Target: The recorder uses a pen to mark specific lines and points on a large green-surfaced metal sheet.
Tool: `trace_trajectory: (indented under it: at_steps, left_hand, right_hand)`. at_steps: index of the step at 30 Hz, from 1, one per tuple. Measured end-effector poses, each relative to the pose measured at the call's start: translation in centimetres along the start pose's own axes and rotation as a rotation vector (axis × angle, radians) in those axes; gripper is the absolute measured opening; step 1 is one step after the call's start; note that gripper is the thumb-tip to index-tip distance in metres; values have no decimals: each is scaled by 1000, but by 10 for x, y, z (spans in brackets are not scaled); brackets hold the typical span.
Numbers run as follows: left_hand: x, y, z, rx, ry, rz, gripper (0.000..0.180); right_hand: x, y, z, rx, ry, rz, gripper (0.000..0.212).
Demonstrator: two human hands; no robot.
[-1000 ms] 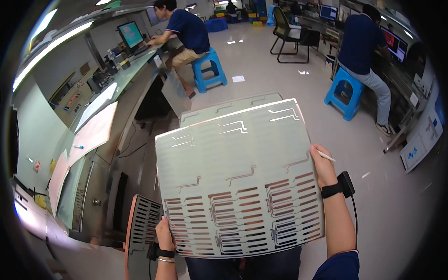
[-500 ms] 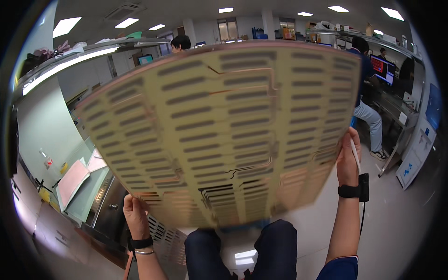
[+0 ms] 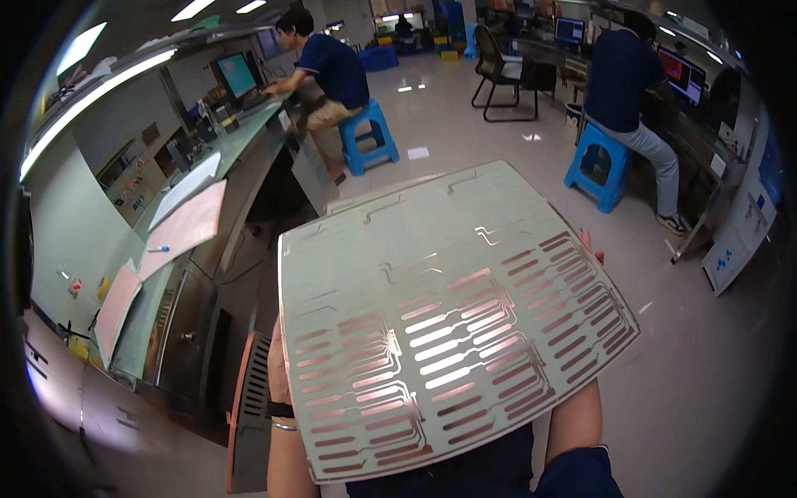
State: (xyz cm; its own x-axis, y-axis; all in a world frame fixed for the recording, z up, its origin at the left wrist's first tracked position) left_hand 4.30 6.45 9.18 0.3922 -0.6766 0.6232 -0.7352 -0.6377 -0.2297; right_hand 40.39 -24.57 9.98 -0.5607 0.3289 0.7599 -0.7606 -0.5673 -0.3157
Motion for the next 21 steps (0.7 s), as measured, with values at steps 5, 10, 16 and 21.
trace_trajectory:
  at_steps: [5,10,16,21]
  left_hand:
    - [-5,22,19,-144,161,-208,52]
    - [-37,29,27,-168,101,-316,50]
    - [-50,21,33,-122,67,-445,46]
    - [-62,13,46,-152,-21,-470,47]
  right_hand:
    - [0,4,-24,104,-10,-179,64]
    - [-63,2,-1,567,210,-235,50]
    - [-134,48,24,162,149,-400,30]
    - [-140,48,26,193,310,-358,32]
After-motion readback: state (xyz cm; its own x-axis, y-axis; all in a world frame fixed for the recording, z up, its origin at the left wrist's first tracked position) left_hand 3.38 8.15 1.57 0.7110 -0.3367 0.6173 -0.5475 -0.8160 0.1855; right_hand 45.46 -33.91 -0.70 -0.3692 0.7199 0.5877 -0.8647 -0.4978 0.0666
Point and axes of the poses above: each hand's wrist, its own y-axis away from the middle knuckle, its own x-axis out of the palm, z = x × y, the point moved 1 cm from there along -y, towards the middle knuckle, and after that the axes turned 2 degrees about z, right-handed, at the moved point
